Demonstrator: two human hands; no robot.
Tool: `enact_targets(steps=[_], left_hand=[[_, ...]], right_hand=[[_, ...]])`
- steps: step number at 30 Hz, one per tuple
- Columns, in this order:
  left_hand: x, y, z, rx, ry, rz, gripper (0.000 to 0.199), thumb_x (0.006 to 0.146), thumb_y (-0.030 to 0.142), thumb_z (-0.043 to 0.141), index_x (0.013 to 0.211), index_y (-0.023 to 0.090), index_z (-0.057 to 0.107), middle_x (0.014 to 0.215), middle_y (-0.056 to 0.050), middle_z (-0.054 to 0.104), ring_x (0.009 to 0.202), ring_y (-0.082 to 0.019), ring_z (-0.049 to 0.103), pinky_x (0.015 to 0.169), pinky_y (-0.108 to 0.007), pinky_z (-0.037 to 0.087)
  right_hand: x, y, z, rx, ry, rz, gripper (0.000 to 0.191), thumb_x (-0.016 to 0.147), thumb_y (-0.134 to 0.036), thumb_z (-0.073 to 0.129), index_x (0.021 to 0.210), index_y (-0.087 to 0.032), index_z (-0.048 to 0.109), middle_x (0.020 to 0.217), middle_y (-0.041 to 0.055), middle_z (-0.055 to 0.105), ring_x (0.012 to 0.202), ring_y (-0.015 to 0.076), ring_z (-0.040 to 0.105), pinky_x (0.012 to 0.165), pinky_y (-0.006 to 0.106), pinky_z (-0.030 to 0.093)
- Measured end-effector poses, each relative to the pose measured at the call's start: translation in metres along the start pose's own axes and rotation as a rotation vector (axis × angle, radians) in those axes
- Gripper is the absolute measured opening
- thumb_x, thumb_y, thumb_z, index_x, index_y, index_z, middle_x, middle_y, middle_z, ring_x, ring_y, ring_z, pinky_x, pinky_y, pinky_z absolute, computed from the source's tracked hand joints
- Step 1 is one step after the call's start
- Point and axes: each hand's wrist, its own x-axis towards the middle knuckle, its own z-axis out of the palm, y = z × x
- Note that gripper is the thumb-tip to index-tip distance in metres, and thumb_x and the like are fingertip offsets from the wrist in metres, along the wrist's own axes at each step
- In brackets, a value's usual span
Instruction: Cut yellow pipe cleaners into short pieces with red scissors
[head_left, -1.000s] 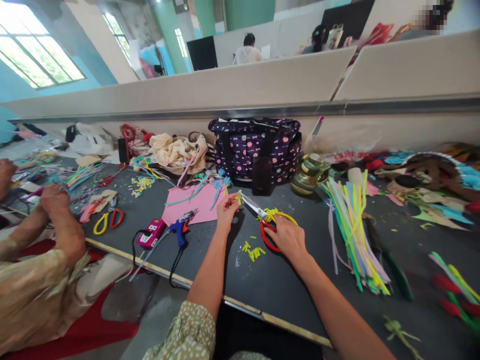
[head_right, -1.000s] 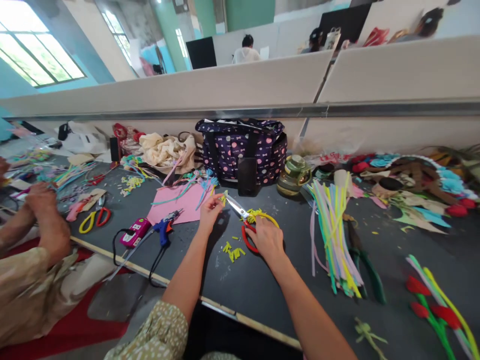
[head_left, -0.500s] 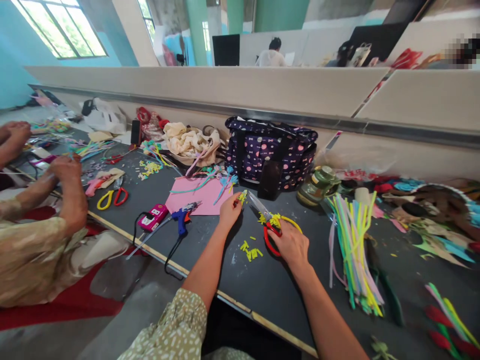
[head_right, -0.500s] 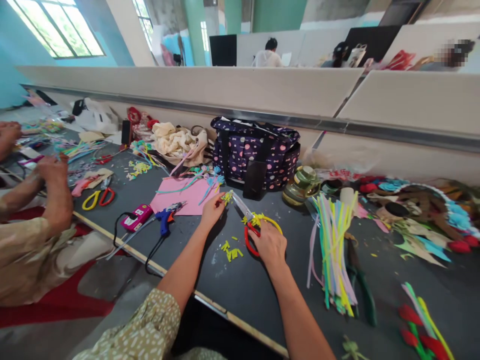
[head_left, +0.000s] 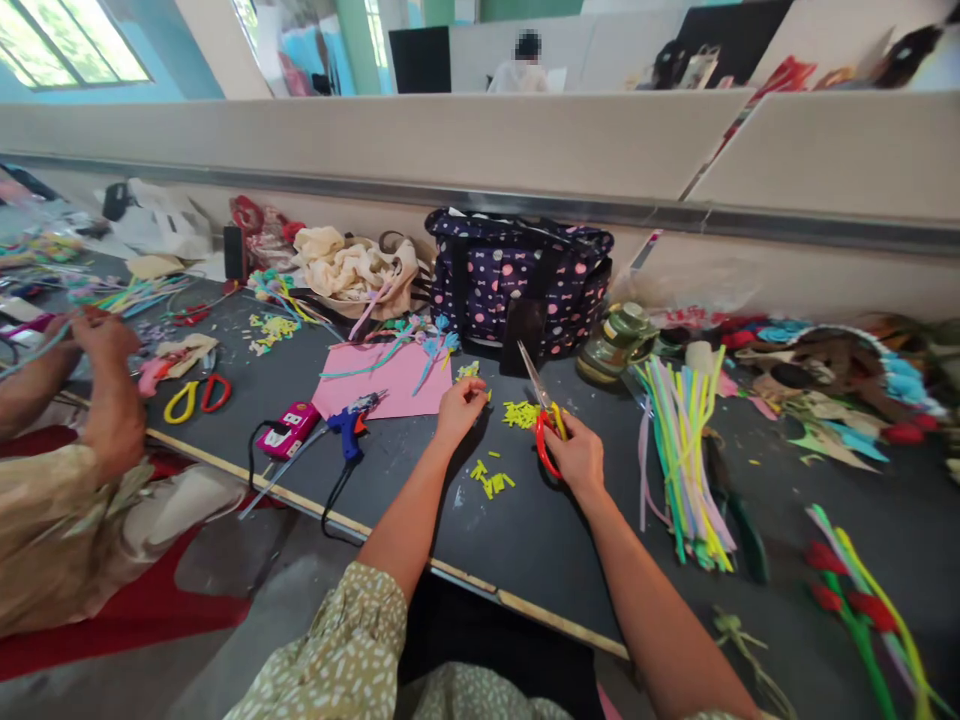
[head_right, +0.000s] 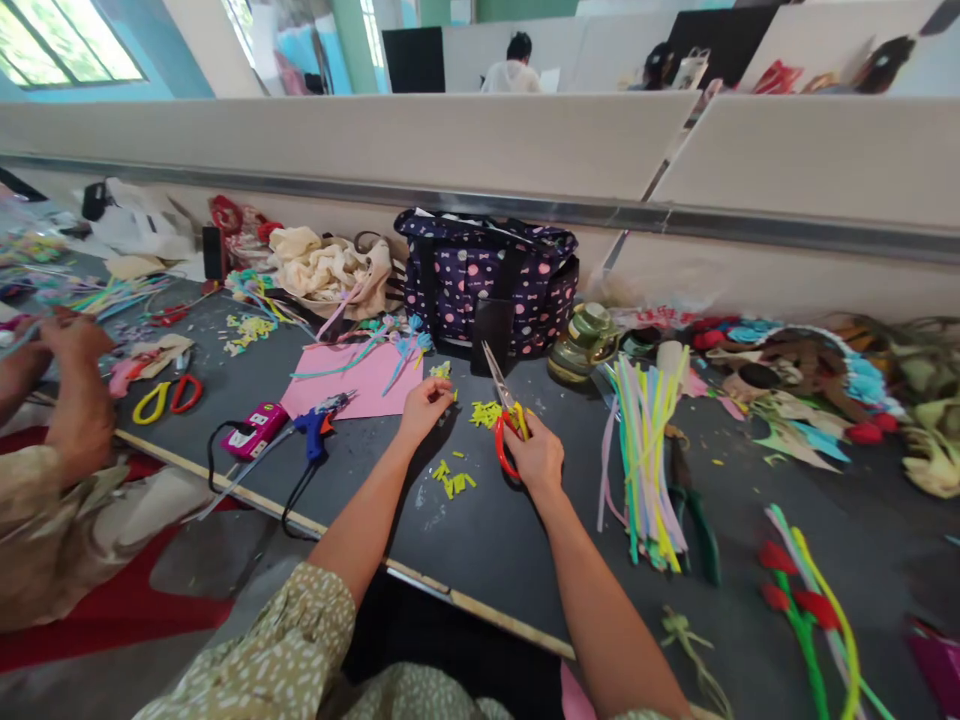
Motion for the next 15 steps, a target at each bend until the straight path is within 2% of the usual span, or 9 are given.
enact_targets(steps=[4,8,10,13,15], left_hand=[[-0.008,0.006,0.011,0.063,-0.134,0.033,0.014,0.068,0.02,0.065,0.08,0.019,0.069,0.073,-0.002,0.065,0.06,-0.013,0.052,0.062,-0.026,0.041],[-0.012,0.014,0.016,-0.047,-0.257,-0.008,0.012,0.069,0.022,0.066,0.079,0.019,0.072,0.078,-0.005,0.069,0.069,-0.016,0.058,0.068,-0.027,0.042],[-0.012,0.018,0.015,-0.074,-0.26,-0.02,0.012,0.07,0.022,0.065,0.079,0.019,0.072,0.078,-0.005,0.069,0.069,-0.016,0.058,0.069,-0.027,0.042],[-0.008,0.021,0.007,-0.009,-0.195,-0.005,0.013,0.07,0.022,0.064,0.08,0.018,0.072,0.073,-0.004,0.067,0.064,-0.015,0.054,0.066,-0.027,0.041],[-0.006,0.022,0.0,0.023,-0.221,-0.006,0.013,0.07,0.023,0.064,0.079,0.017,0.071,0.072,-0.003,0.066,0.063,-0.014,0.054,0.064,-0.026,0.041]], right_hand=[[0.001,0.001,0.001,0.189,0.014,0.012,0.054,0.07,-0.064,0.055,0.093,-0.017,0.068,0.068,0.0006,0.063,0.058,0.0125,0.051,0.056,0.022,0.037],[0.0,0.001,0.004,0.225,0.019,0.008,0.053,0.07,-0.062,0.057,0.095,-0.017,0.068,0.069,-0.0003,0.063,0.058,0.0119,0.05,0.058,0.022,0.038],[0.0,0.001,0.005,0.212,0.023,0.006,0.052,0.069,-0.062,0.057,0.093,-0.017,0.068,0.068,-0.0003,0.063,0.058,0.0117,0.049,0.058,0.022,0.038],[0.0,0.002,0.005,0.202,0.04,-0.005,0.05,0.069,-0.061,0.058,0.09,-0.017,0.068,0.066,-0.0012,0.061,0.056,0.0106,0.046,0.057,0.022,0.036],[0.0,0.002,0.004,0.208,0.049,-0.001,0.05,0.069,-0.061,0.059,0.091,-0.017,0.068,0.064,-0.0019,0.06,0.055,0.0102,0.045,0.056,0.021,0.035]])
